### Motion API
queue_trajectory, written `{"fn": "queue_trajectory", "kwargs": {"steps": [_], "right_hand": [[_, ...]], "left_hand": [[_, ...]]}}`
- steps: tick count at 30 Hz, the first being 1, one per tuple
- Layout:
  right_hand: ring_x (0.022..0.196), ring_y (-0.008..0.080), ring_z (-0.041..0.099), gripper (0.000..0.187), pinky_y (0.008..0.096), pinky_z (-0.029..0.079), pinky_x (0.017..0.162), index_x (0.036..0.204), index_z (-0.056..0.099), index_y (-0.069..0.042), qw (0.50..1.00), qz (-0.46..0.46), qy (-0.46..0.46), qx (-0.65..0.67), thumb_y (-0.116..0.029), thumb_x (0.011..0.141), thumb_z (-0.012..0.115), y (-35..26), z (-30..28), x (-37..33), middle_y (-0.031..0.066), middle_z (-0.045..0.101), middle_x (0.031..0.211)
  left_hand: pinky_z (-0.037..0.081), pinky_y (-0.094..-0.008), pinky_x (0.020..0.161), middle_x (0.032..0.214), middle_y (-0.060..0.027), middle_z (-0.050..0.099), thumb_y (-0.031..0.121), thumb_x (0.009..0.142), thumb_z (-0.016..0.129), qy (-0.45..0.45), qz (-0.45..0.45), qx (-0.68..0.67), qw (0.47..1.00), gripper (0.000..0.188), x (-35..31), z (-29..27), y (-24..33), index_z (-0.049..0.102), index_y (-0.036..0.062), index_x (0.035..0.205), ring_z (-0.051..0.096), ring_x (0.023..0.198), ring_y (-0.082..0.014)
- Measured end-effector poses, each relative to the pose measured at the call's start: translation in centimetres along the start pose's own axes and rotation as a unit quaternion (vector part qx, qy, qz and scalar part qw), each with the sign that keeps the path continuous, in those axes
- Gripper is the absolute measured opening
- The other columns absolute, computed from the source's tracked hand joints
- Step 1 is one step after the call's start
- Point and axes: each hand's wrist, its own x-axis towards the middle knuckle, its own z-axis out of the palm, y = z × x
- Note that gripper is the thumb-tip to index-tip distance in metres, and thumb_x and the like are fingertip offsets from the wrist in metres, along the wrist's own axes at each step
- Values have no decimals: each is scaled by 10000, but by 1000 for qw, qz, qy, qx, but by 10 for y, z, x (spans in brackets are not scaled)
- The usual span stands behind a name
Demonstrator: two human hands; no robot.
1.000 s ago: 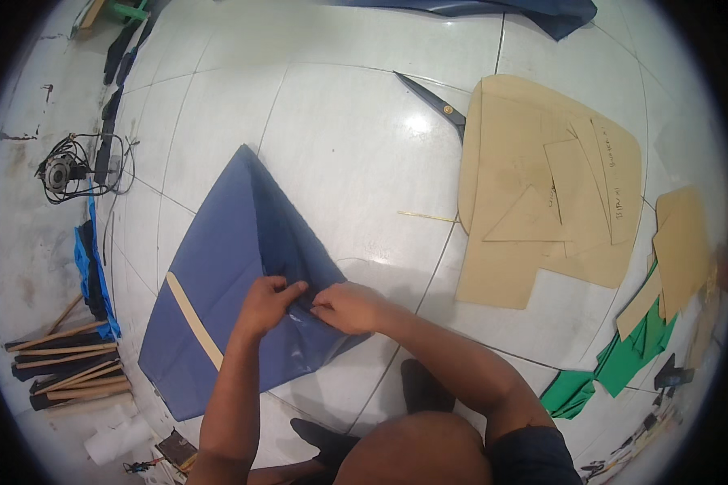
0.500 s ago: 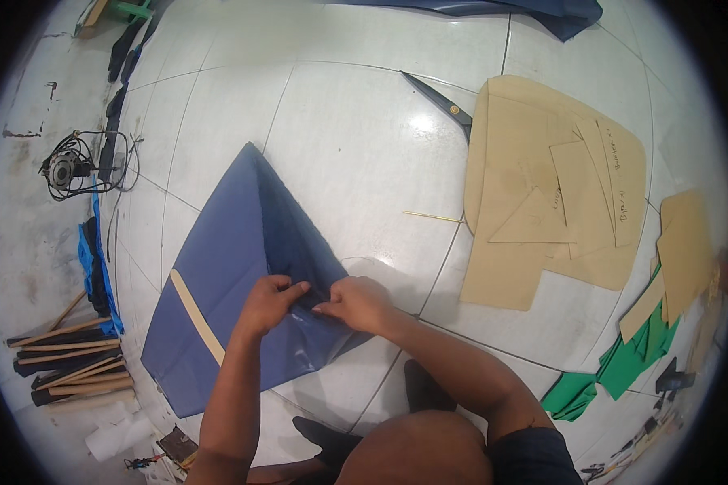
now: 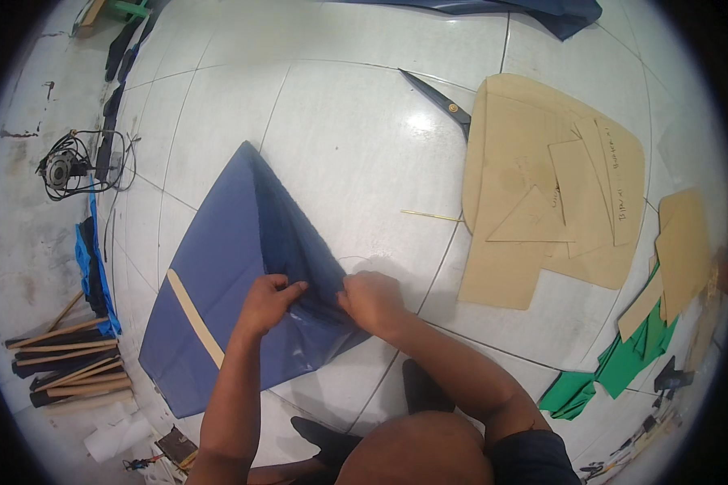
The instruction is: The person traces cardboard templates onto blue fabric with a marking tool, unpacks pattern pieces from a plastic bag, and positions another template on the fabric to trace its outline before handling the layers of fabric by hand.
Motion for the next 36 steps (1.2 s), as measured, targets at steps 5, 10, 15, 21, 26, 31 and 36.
{"fn": "queue_trajectory", "kwargs": {"steps": [5,10,15,21,26,31,36], "right_hand": [[857,346,662,250,453,529,767,902,677,-66,998,2,58,-30,-316,895,674,1,-3,3,137,672,874],[902,333,669,254,434,522,790,974,671,-65,995,-24,10,94,-308,901,680,-11,-15,7,142,690,910],[738,316,667,285,418,501,662,825,649,-27,973,-34,-93,208,-290,882,745,-5,13,7,120,692,785],[628,296,628,384,403,469,606,739,639,-33,978,17,-80,194,-372,834,793,-10,9,8,140,637,661],[607,292,616,437,396,460,592,709,629,-29,986,23,-52,159,-412,812,812,-11,5,6,137,622,638],[646,295,627,461,403,467,608,674,611,-17,972,67,-61,217,-410,825,799,-5,-2,3,132,607,632],[801,292,665,317,403,522,712,930,671,-43,986,-47,157,39,-355,900,719,6,8,-2,128,668,897]], "left_hand": [[369,-354,514,556,-47,492,307,860,760,-3,4,1,1000,414,0,1,2,611,-22,659,444,546,-124],[341,-333,502,567,-3,464,310,865,761,4,16,-7,1000,415,1,3,-4,602,-6,647,415,558,-100],[343,-333,507,567,-2,460,339,863,764,-8,7,-10,1000,439,-2,3,7,607,-8,645,412,565,-95],[344,-331,514,566,-2,466,334,862,766,-16,8,1,1000,432,0,-1,0,609,-4,642,411,566,-96],[368,-353,516,542,-56,490,314,853,768,-5,2,-14,1000,426,0,1,-1,620,-30,648,436,532,-134],[372,-354,519,544,-57,498,312,859,760,-7,-8,-9,1000,424,-2,0,3,624,-34,654,455,536,-134],[414,-351,552,581,-68,550,331,874,739,-14,-2,-1,1000,404,-2,0,2,680,-41,728,499,570,-143]]}}
